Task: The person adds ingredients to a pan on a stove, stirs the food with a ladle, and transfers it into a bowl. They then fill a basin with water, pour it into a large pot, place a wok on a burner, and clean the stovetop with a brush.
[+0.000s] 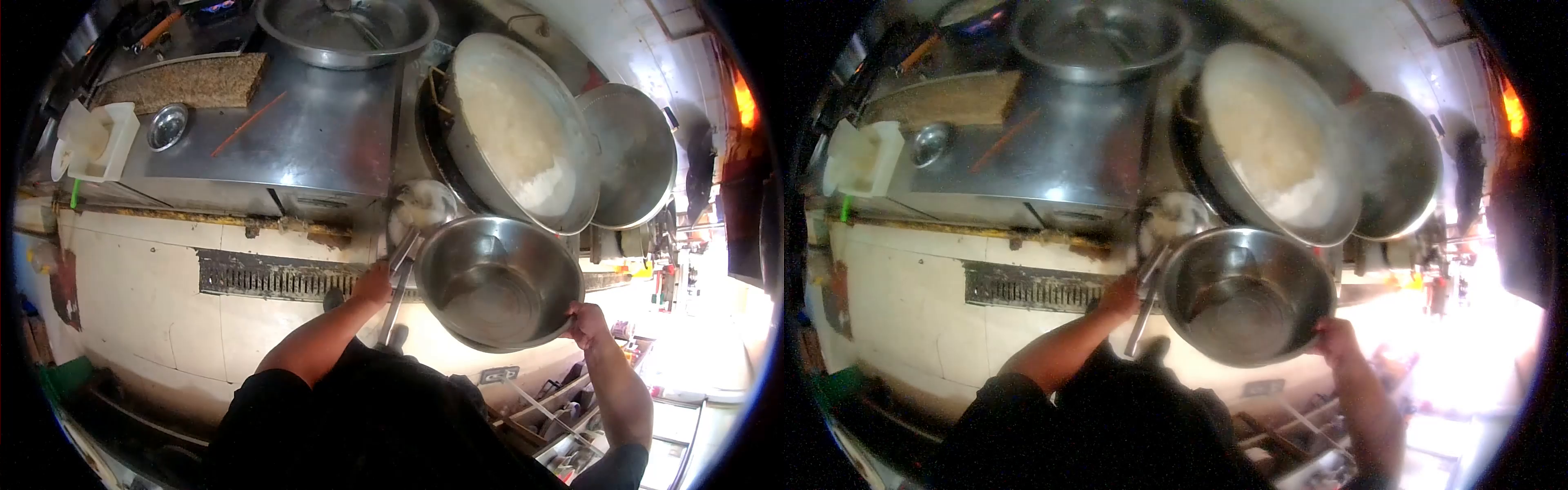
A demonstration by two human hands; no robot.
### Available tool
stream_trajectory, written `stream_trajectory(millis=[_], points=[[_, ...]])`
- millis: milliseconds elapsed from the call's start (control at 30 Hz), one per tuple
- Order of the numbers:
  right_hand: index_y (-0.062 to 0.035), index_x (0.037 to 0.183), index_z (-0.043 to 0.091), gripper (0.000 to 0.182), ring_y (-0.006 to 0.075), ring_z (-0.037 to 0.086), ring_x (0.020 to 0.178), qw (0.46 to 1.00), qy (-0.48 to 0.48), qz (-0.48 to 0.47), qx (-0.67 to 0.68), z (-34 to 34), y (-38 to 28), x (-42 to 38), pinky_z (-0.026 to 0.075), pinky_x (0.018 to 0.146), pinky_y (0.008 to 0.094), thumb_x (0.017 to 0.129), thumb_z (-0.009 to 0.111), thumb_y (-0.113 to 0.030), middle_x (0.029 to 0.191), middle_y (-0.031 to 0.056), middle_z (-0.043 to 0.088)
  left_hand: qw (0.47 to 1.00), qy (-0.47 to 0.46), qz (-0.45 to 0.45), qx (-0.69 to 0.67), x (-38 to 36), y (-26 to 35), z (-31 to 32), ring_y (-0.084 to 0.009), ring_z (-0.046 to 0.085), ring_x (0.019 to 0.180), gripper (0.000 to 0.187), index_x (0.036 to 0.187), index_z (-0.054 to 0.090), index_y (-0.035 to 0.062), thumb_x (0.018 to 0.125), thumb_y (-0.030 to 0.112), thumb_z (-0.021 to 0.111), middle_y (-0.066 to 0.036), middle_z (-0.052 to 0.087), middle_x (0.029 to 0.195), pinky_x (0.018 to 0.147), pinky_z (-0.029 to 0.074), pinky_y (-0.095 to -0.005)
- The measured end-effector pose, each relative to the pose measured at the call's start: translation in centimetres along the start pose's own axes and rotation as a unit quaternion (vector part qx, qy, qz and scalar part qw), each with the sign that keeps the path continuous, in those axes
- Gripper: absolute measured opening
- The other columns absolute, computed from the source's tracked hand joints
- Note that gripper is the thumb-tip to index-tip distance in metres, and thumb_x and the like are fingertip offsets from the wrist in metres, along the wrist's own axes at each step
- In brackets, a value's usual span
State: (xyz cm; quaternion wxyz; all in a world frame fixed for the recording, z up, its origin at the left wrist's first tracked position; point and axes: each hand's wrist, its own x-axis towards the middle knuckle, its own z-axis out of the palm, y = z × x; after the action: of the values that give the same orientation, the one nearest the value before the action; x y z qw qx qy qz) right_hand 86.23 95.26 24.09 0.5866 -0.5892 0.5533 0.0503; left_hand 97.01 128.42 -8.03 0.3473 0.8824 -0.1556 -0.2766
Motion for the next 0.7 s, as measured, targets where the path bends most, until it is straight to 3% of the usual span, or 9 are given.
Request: stream_trajectory(millis=[100,167,267,467,700], points=[[0.0142,0.084,0.046,0.018,0.0342,0.061,0.063,0.999,0.013,0.01,-0.03,0.9,-0.9,-0.7,0.058,0.055,0.0438,0.074,0.044,-0.001,0.081,0.0204,0.053,0.999,-0.032,-0.005,0.005,0.0,-0.1,-0.1,-0.0374,0.056,0.092,0.035,0.108,0.041,0.0003,0.077,0.011,0.053,-0.022,0.051,0.106,0.077,0.048,-0.0441],[0.0143,0.085,0.045,0.018,0.0351,0.061,0.065,1.0,0.003,0.022,-0.022,1.4,-1.3,-1.0,0.058,0.056,0.0448,0.074,0.044,-0.001,0.083,0.0202,0.052,0.998,0.024,0.04,0.04,0.7,-1.6,2.3,-0.0382,0.055,0.093,0.04,0.11,0.041,-0.0002,0.075,0.013,0.056,-0.022,0.049,0.107,0.077,0.048,-0.0438],[0.0145,0.087,0.044,0.019,0.0356,0.061,0.068,0.999,0.006,0.014,-0.037,0.3,-0.8,0.2,0.057,0.056,0.0455,0.074,0.044,-0.001,0.086,0.0205,0.052,0.996,0.012,0.068,0.05,0.7,-2.1,2.6,-0.0388,0.055,0.092,0.039,0.111,0.041,-0.0002,0.077,0.014,0.054,-0.022,0.049,0.107,0.078,0.048,-0.0441],[0.0166,0.094,0.042,0.026,0.0365,0.061,0.072,0.999,0.006,0.027,-0.034,1.4,-1.4,0.3,0.057,0.063,0.0473,0.075,0.043,-0.002,0.091,0.0226,0.052,1.0,-0.002,0.007,-0.006,-0.2,-0.4,0.0,-0.0384,0.056,0.09,0.031,0.111,0.04,-0.0006,0.084,0.014,0.044,-0.024,0.049,0.105,0.076,0.048,-0.0453],[0.0161,0.095,0.041,0.027,0.0378,0.061,0.075,0.998,-0.03,0.046,-0.029,2.1,-2.3,0.0,0.055,0.067,0.0504,0.077,0.042,-0.003,0.092,0.0227,0.053,0.999,-0.041,-0.008,0.015,-0.1,0.1,-0.8,-0.0371,0.057,0.09,0.029,0.111,0.041,0.0005,0.085,0.014,0.041,-0.023,0.049,0.106,0.074,0.05,-0.0441]])
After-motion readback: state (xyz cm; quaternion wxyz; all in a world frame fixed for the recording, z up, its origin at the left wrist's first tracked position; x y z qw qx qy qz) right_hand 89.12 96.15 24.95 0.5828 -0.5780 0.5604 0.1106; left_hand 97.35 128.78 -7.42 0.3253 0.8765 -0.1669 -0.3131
